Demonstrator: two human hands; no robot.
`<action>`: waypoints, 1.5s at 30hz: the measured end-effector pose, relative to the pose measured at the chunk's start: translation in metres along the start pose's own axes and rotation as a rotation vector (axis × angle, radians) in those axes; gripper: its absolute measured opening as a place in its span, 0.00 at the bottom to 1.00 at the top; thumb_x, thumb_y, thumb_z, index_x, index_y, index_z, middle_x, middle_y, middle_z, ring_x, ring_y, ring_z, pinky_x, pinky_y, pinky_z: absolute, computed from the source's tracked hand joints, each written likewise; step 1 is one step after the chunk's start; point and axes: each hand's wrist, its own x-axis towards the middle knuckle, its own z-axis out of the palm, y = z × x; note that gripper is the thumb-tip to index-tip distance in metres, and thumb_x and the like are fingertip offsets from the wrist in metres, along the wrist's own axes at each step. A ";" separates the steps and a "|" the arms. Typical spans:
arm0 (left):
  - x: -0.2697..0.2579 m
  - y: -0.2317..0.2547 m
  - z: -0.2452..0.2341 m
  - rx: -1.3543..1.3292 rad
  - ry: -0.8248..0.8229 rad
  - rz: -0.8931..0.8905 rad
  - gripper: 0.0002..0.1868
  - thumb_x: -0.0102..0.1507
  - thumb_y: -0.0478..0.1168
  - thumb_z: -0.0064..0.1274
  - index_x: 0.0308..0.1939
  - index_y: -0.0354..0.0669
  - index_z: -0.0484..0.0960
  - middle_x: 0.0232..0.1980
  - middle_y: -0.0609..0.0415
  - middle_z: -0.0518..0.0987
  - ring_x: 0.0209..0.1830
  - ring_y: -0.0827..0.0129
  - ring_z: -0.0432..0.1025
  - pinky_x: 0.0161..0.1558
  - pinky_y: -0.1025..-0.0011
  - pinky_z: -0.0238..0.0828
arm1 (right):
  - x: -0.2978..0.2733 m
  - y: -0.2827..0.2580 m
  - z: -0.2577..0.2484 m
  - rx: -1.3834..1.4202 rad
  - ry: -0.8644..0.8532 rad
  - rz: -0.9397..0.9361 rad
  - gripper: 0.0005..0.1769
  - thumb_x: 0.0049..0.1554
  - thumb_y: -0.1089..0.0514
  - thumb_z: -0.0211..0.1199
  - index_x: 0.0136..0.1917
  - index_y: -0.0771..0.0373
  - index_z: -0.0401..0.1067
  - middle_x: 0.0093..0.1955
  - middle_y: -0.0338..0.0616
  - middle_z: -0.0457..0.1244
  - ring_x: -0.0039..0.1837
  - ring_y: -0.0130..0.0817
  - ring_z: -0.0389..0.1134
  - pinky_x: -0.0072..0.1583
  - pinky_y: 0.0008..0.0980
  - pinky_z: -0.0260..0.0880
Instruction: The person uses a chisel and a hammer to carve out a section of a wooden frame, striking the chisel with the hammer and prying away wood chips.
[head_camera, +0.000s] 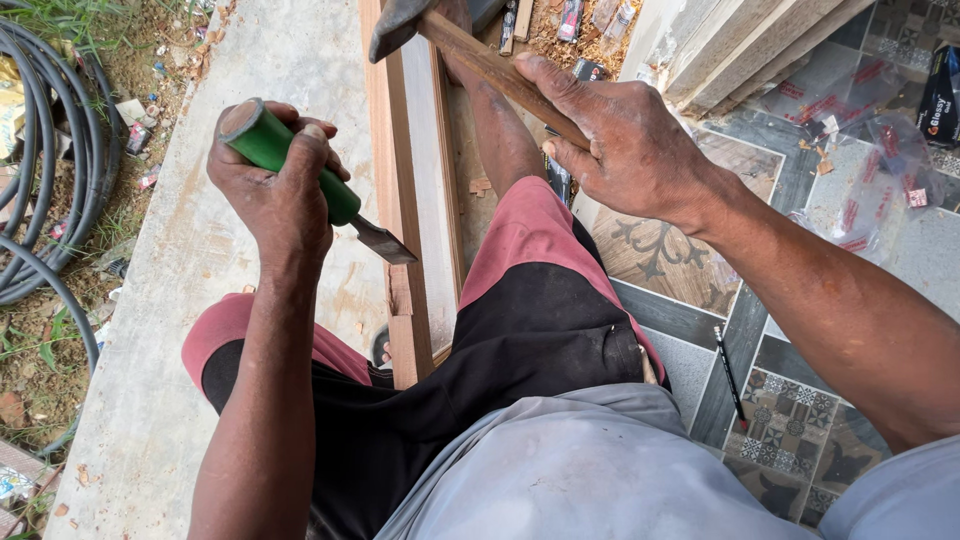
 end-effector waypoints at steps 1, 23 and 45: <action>-0.001 -0.001 0.001 0.019 -0.005 0.005 0.10 0.68 0.26 0.54 0.51 0.35 0.72 0.42 0.39 0.81 0.30 0.65 0.79 0.32 0.68 0.81 | -0.001 0.000 0.000 0.001 -0.005 -0.002 0.49 0.61 0.64 0.70 0.86 0.57 0.44 0.50 0.56 0.69 0.48 0.48 0.74 0.51 0.41 0.76; 0.008 -0.003 0.012 0.240 -0.051 0.055 0.09 0.69 0.28 0.54 0.50 0.35 0.71 0.40 0.45 0.81 0.33 0.69 0.79 0.34 0.71 0.83 | -0.008 -0.004 0.008 0.007 -0.043 0.097 0.46 0.60 0.64 0.70 0.84 0.56 0.49 0.44 0.54 0.68 0.44 0.49 0.73 0.47 0.44 0.74; 0.013 0.001 0.034 0.272 0.016 -0.045 0.09 0.64 0.29 0.54 0.44 0.34 0.71 0.35 0.51 0.77 0.26 0.73 0.76 0.27 0.74 0.80 | 0.092 -0.026 -0.015 -0.256 0.064 -0.412 0.46 0.60 0.67 0.64 0.84 0.54 0.45 0.50 0.51 0.66 0.46 0.40 0.72 0.52 0.38 0.77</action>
